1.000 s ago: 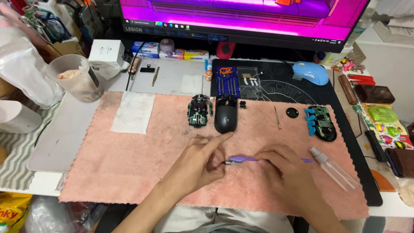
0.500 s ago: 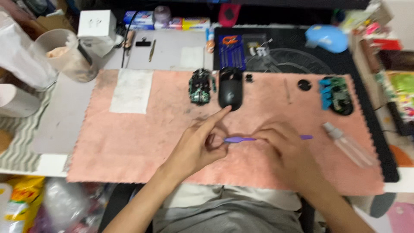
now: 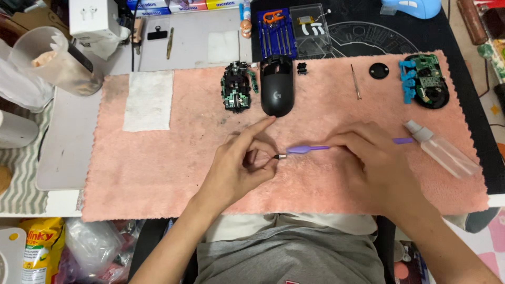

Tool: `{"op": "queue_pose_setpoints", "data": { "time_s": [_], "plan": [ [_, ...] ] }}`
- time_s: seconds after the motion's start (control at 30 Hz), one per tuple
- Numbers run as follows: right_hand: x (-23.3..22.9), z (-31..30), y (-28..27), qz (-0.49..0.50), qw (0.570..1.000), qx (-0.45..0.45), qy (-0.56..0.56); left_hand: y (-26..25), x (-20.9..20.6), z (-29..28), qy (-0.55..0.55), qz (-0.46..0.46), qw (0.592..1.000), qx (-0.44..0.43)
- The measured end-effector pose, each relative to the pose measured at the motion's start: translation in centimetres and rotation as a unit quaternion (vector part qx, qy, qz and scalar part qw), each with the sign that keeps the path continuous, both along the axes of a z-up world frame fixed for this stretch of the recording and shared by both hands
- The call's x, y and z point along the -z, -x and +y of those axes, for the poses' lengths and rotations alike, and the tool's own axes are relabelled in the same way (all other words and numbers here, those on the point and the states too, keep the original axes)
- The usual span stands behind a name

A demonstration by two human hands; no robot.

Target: The person cleans the interior and exterior of a disassembled black computer mouse shell using a purple toothbrush and a spray bottle. They spray liquid onto the shell and scrub various surfaces, including the sensor area and side grips, while other mouse components rest on a pink towel.

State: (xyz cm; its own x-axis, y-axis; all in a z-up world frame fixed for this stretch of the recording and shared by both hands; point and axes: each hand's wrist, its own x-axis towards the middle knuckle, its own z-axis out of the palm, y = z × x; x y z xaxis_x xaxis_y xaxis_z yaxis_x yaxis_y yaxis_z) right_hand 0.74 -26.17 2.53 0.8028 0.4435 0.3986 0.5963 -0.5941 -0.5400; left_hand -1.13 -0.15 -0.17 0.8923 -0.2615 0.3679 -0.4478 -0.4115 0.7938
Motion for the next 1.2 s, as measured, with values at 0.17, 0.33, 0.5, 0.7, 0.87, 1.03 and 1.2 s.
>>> {"op": "queue_pose_setpoints", "data": {
  "time_s": [0.17,0.33,0.5,0.7,0.87,1.03,1.2],
  "plan": [
    [1.7,0.1,-0.3,0.003,0.997,-0.063,-0.036,0.0,-0.7,0.1,0.025,0.046,0.998,0.022],
    [0.1,-0.5,0.1,0.032,0.998,-0.045,0.007,-0.4,-0.3,0.6,0.03,0.018,0.999,0.028],
    [-0.4,0.3,0.2,0.004,0.999,-0.029,-0.039,-0.5,-0.6,0.8,0.025,0.005,1.0,0.015],
    [-0.3,0.1,0.2,-0.006,1.0,0.008,-0.013,-0.5,0.0,0.6,-0.058,-0.063,0.996,0.031],
    [0.6,2.4,0.5,-0.01,0.999,-0.019,-0.044,-0.1,-0.1,0.5,-0.113,-0.038,0.993,-0.022],
    [0.9,1.6,0.0,-0.005,1.0,-0.025,-0.017,-0.2,-0.4,0.2,-0.103,-0.029,0.993,-0.046],
    [1.2,2.4,0.3,0.003,1.0,-0.015,-0.019,-0.3,0.0,0.2,-0.11,-0.03,0.993,-0.043]
  ]
}}
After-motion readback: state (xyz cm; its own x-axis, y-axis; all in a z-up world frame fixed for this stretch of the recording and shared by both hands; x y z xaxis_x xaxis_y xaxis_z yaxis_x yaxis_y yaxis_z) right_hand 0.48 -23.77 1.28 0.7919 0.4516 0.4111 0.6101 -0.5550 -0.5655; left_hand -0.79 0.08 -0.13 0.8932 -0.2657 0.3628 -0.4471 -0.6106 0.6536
